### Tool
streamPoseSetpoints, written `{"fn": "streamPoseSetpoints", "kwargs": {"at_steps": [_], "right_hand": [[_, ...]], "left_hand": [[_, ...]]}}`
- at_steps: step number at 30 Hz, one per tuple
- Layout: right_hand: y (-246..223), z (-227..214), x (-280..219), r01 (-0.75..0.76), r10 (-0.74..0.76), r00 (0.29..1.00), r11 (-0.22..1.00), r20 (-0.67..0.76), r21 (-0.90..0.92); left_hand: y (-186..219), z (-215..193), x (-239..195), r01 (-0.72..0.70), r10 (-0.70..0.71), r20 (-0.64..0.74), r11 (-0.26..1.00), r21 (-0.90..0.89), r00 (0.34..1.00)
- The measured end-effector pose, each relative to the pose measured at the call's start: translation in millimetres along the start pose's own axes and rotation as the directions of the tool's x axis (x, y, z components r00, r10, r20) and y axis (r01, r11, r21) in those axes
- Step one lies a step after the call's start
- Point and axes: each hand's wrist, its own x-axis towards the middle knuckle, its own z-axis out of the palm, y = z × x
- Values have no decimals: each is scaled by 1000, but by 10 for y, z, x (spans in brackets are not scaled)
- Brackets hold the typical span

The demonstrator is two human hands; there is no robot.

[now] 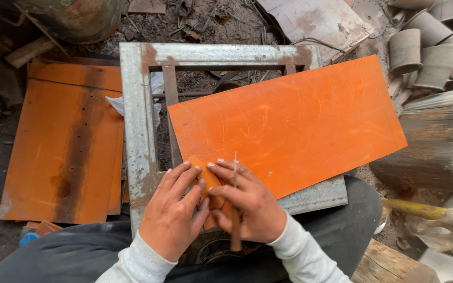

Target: The person uses a pointed awl to trace and carve curved shapes into an orange plastic sheet placed on a metal frame. They repeatedly reposition the sheet and the carved pieces, continuing to refine the edges of the cutouts.

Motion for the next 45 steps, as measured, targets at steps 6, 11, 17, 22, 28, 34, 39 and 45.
{"fn": "streamPoseSetpoints", "kwargs": {"at_steps": [6, 11, 17, 22, 28, 34, 39, 45], "right_hand": [[20, -57, -42, -43, 40, 999, 996, 34, 80], [11, 3, -24, -14, 14, 1000, 1000, 10, 12], [1, -20, -11, -4, 4, 1000, 1000, 3, -1], [1, -19, 6, 17, -17, 1000, 1000, -12, -18], [23, -20, 7, 15, -15, 1000, 1000, -7, -15], [43, -4, -9, -4, 4, 1000, 1000, 3, 12], [53, 3, -11, -3, 3, 1000, 1000, -5, 11], [49, -4, -18, 4, -4, 1000, 1000, -7, 14]], "left_hand": [[-179, -85, 13, 55, -42, 108, 990, -127, 993], [-201, -88, 7, 39, -26, 91, 988, -147, 995], [-105, -54, -19, 27, -22, 83, 998, -58, 996], [-136, -50, -45, 24, -13, 121, 996, -86, 993], [-196, 27, -93, 0, 10, 136, 997, -75, 991], [-230, 56, -120, 16, -2, 162, 996, -85, 987], [-228, 67, -121, 35, -18, 177, 995, -94, 984], [-236, 70, -129, 12, 4, 169, 996, -93, 986]]}}
